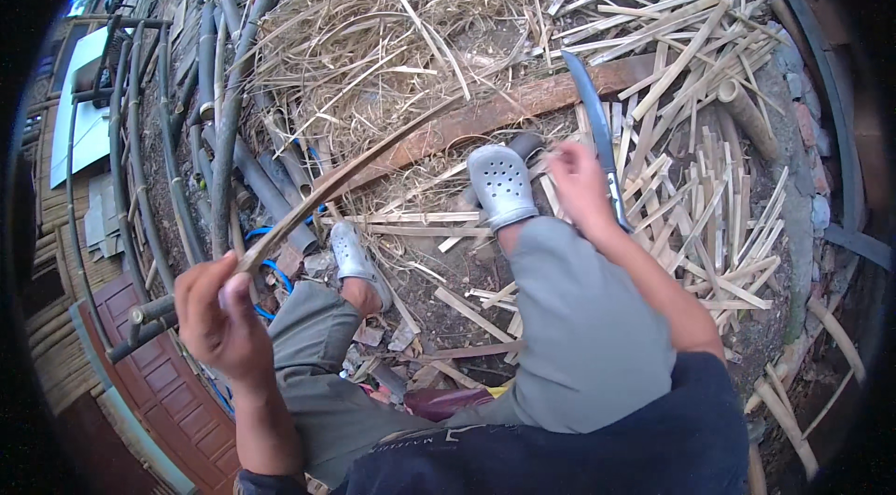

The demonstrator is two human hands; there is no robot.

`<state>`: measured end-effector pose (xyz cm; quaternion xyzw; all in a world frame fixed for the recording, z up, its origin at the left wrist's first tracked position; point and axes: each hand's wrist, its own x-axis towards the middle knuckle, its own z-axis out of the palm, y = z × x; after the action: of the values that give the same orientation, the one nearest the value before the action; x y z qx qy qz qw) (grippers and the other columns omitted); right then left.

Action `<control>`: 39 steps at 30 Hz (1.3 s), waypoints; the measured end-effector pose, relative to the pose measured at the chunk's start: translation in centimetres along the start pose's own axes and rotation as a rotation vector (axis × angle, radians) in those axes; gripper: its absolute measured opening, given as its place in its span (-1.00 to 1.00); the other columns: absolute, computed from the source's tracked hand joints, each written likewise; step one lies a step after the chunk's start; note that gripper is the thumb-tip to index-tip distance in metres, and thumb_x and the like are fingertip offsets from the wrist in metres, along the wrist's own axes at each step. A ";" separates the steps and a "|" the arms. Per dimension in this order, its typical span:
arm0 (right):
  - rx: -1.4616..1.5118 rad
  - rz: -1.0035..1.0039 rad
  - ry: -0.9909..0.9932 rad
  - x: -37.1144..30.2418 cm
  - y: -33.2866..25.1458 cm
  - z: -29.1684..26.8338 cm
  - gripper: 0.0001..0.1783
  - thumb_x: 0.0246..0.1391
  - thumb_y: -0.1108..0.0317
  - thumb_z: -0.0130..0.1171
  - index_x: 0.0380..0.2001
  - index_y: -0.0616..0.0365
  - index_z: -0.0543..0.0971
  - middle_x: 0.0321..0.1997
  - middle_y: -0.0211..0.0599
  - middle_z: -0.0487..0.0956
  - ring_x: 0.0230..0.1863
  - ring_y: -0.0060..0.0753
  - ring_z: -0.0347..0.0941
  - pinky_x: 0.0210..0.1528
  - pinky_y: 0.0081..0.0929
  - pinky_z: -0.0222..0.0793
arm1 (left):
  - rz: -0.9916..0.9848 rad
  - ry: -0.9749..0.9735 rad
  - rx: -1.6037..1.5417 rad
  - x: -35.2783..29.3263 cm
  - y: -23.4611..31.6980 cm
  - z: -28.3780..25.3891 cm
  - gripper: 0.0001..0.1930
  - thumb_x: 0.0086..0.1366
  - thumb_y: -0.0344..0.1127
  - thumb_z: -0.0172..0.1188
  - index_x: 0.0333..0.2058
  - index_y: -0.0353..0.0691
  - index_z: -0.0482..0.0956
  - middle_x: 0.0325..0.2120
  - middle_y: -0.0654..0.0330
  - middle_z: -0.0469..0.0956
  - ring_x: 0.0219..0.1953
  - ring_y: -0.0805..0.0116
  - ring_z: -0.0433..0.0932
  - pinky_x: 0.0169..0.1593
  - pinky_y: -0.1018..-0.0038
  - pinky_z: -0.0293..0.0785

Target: Shaving and smoothing a piece of bamboo or wood using a large knife.

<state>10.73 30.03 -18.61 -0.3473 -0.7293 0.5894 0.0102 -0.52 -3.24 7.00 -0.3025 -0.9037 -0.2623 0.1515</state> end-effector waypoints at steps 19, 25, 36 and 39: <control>-0.817 0.202 0.101 -0.8 5.7 -5.1 -0.25 -0.25 0.21 0.46 -0.04 0.23 0.28 0.00 0.13 0.43 0.04 0.17 0.40 0.05 -0.08 0.36 | -0.038 0.184 -0.169 2.8 -3.9 2.7 -0.72 0.47 -0.25 -0.11 -0.36 -0.33 0.40 -0.33 0.15 0.40 -0.27 0.40 0.44 -0.11 0.46 0.43; -0.777 0.232 0.046 -0.6 6.0 -5.4 -0.33 -0.16 0.27 0.33 0.02 0.24 0.29 -0.10 0.13 0.52 -0.01 0.15 0.47 0.02 -0.12 0.36 | -0.254 0.208 -0.625 3.8 -4.2 4.2 -0.61 0.47 0.00 -0.31 -0.30 -0.22 0.27 -0.24 0.06 0.43 -0.12 0.14 0.53 -0.01 0.23 0.49; -0.320 0.194 0.182 -0.2 3.2 -5.6 -0.53 0.07 -0.02 0.19 -0.41 0.27 0.52 -0.55 -0.17 0.54 -0.49 -0.25 0.46 -0.35 -0.35 0.36 | -0.389 0.260 -1.045 4.0 -3.9 4.9 -0.59 0.45 0.10 -0.23 -0.41 -0.09 0.25 -0.58 0.28 0.23 -0.50 0.40 0.27 -0.09 0.27 0.36; -0.251 -0.024 -0.020 -1.8 -1.8 -5.0 -0.57 0.11 0.03 0.17 -0.39 0.26 0.51 -0.59 -0.23 0.49 -0.55 -0.33 0.38 -0.43 -0.36 0.32 | -0.377 0.335 -1.107 4.1 -2.7 5.5 -0.56 0.45 0.13 -0.22 -0.49 -0.06 0.18 -0.63 0.34 0.10 -0.56 0.46 0.13 -0.21 0.38 0.29</control>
<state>13.30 33.25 -14.83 -0.3311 -0.8017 0.4965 -0.0336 -6.01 -0.03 3.25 -0.1258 -0.6351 -0.7595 0.0630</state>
